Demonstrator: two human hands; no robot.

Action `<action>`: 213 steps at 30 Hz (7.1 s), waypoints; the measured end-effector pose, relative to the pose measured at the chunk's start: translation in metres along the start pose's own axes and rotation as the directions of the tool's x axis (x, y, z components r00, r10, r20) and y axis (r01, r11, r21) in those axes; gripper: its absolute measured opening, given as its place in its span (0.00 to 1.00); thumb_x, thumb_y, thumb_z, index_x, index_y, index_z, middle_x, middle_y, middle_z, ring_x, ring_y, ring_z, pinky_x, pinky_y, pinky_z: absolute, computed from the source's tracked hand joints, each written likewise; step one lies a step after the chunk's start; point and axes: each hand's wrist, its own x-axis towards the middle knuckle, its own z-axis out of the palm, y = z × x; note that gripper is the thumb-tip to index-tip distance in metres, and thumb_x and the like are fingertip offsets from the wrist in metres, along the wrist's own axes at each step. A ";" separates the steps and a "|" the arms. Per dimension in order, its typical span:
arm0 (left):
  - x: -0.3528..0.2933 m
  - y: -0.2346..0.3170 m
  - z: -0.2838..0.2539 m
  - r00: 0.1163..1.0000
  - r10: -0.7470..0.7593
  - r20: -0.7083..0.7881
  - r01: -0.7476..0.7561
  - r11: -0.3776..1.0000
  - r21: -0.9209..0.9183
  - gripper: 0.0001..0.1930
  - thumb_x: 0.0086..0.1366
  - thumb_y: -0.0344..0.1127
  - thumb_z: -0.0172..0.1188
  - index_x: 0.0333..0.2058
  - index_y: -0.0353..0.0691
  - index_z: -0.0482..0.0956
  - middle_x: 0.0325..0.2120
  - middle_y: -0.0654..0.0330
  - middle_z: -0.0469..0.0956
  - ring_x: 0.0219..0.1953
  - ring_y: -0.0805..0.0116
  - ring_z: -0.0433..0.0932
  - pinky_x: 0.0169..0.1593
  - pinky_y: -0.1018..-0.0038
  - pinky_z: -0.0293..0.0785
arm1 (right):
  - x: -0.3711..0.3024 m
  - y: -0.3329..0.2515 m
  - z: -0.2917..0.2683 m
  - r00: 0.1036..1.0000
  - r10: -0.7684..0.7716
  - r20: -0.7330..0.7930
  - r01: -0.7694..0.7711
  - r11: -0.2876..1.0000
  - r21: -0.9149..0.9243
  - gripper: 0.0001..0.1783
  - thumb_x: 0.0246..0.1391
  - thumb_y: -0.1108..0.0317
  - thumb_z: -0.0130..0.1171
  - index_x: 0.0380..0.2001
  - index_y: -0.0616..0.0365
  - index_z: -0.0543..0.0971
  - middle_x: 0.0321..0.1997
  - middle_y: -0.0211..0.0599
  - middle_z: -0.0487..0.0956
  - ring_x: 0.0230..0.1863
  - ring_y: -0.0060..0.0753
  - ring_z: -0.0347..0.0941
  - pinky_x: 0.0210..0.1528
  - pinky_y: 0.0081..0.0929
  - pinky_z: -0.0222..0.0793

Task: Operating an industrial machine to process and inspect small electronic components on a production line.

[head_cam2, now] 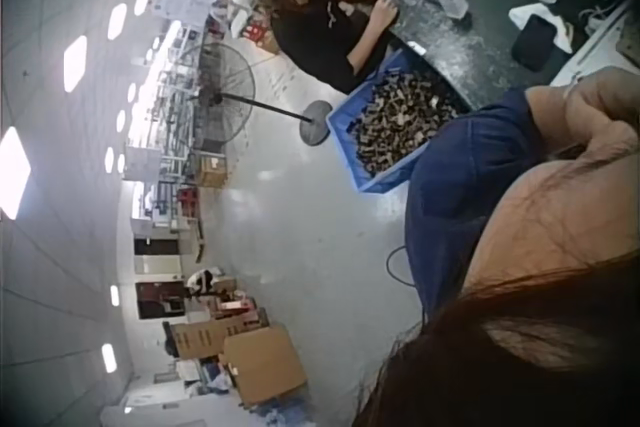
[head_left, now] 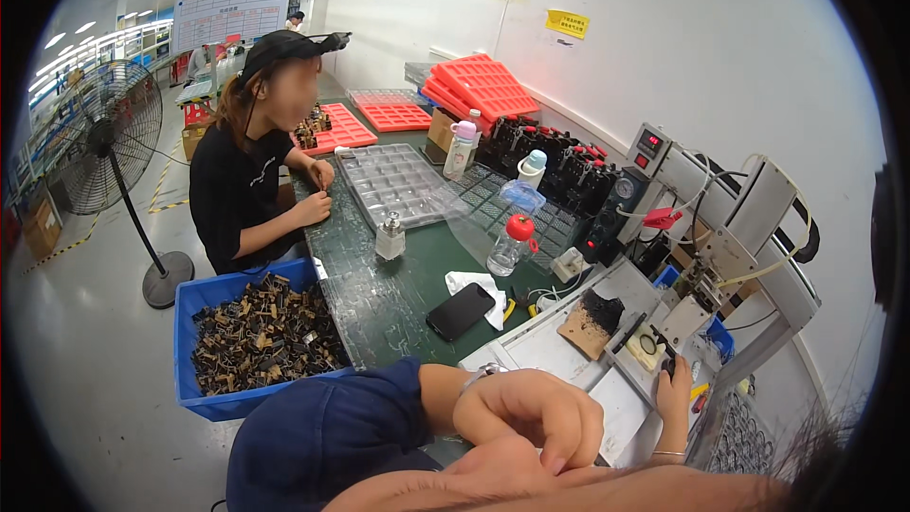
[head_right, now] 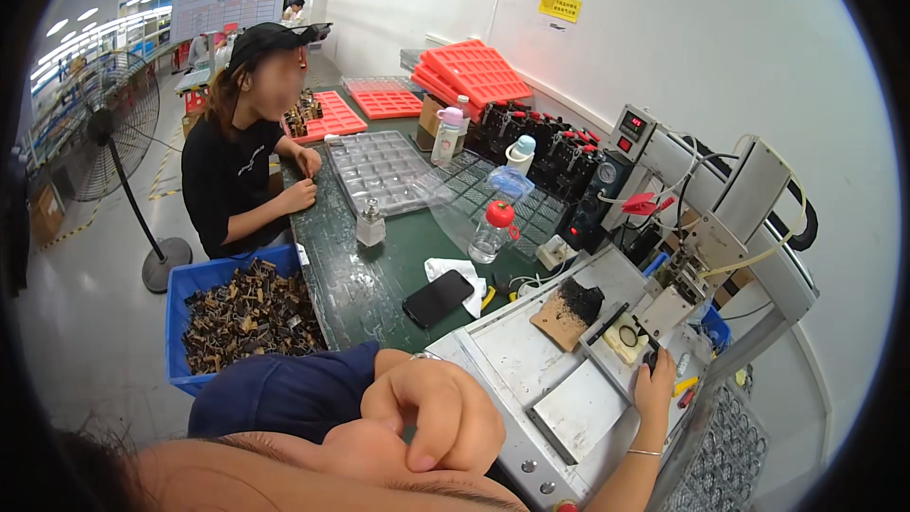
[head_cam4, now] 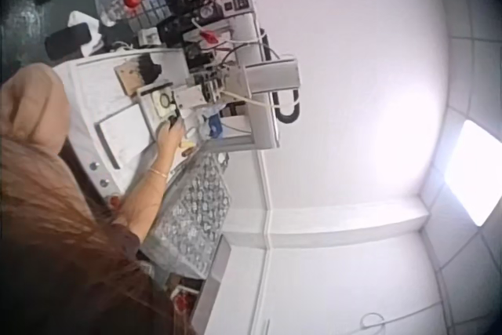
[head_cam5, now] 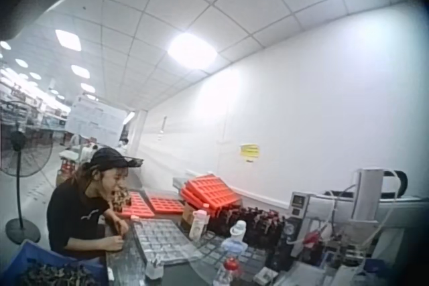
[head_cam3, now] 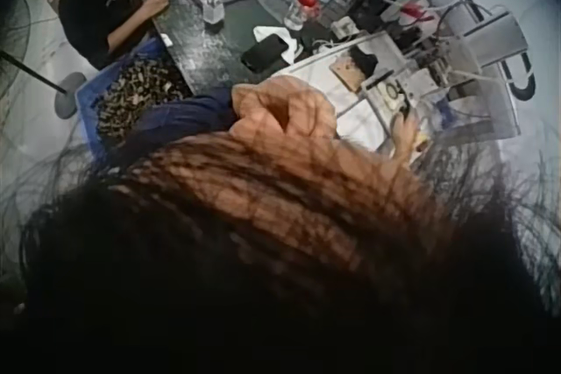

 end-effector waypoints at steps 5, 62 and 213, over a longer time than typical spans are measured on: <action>0.000 -0.012 -0.001 0.990 0.128 -0.054 -0.129 0.991 -0.018 0.07 0.64 0.35 0.56 0.33 0.38 0.78 0.31 0.55 0.76 0.30 0.60 0.73 0.33 0.70 0.70 | 0.007 0.006 0.002 1.000 0.003 -0.013 -0.003 1.000 -0.018 0.28 0.52 0.70 0.50 0.57 0.69 0.67 0.62 0.58 0.66 0.64 0.57 0.59 0.68 0.41 0.51; -0.017 -0.025 0.036 0.896 -0.442 -0.028 0.415 0.860 -0.298 0.08 0.59 0.30 0.65 0.34 0.36 0.75 0.38 0.56 0.68 0.40 0.67 0.68 0.47 0.72 0.64 | 0.000 0.012 0.006 0.960 0.127 -0.250 -0.048 0.952 0.301 0.34 0.53 0.63 0.61 0.59 0.68 0.63 0.48 0.55 0.77 0.47 0.51 0.75 0.51 0.36 0.69; -0.065 -0.190 -0.165 0.746 -0.622 -0.239 0.028 -0.329 0.944 0.19 0.54 0.40 0.59 0.41 0.33 0.76 0.45 0.44 0.76 0.51 0.53 0.72 0.55 0.57 0.62 | -0.048 -0.135 -0.027 0.959 -0.264 0.099 0.282 0.880 -0.381 0.10 0.47 0.67 0.56 0.31 0.62 0.81 0.34 0.37 0.77 0.44 0.39 0.72 0.68 0.56 0.41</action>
